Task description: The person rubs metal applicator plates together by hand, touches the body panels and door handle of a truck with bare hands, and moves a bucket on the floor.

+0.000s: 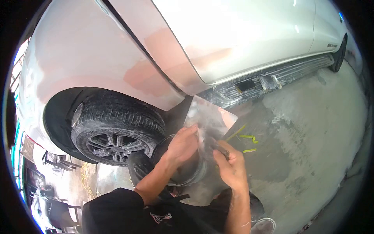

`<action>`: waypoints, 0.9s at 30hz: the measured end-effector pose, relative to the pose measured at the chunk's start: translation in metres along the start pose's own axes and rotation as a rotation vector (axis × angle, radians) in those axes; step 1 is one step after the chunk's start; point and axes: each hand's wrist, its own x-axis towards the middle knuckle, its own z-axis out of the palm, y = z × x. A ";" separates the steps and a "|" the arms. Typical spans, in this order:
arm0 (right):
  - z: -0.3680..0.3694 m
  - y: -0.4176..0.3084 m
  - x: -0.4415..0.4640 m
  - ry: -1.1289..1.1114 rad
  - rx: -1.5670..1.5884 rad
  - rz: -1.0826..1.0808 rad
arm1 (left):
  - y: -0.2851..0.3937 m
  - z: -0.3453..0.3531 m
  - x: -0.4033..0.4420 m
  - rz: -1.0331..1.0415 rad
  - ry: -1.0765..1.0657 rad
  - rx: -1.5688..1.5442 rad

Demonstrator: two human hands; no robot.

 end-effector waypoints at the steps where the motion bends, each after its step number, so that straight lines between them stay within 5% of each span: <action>1: 0.000 -0.001 0.000 0.048 0.023 -0.021 | 0.004 0.004 -0.006 -0.009 0.016 0.012; 5: -0.013 -0.004 0.002 0.207 -0.229 -0.118 | 0.014 -0.001 -0.026 0.304 0.345 0.473; 10: -0.021 0.004 0.009 0.343 -0.317 -0.160 | 0.102 0.056 -0.066 0.709 0.106 0.550; 13: -0.028 0.022 0.014 0.404 -0.358 -0.164 | 0.136 0.110 -0.089 0.873 -0.417 0.481; 18: -0.023 0.013 0.010 0.474 -0.524 -0.241 | 0.107 0.163 -0.104 0.520 -1.113 0.189; 27: -0.033 0.011 -0.003 0.548 -0.482 -0.210 | 0.048 0.180 -0.109 0.162 -1.290 -0.042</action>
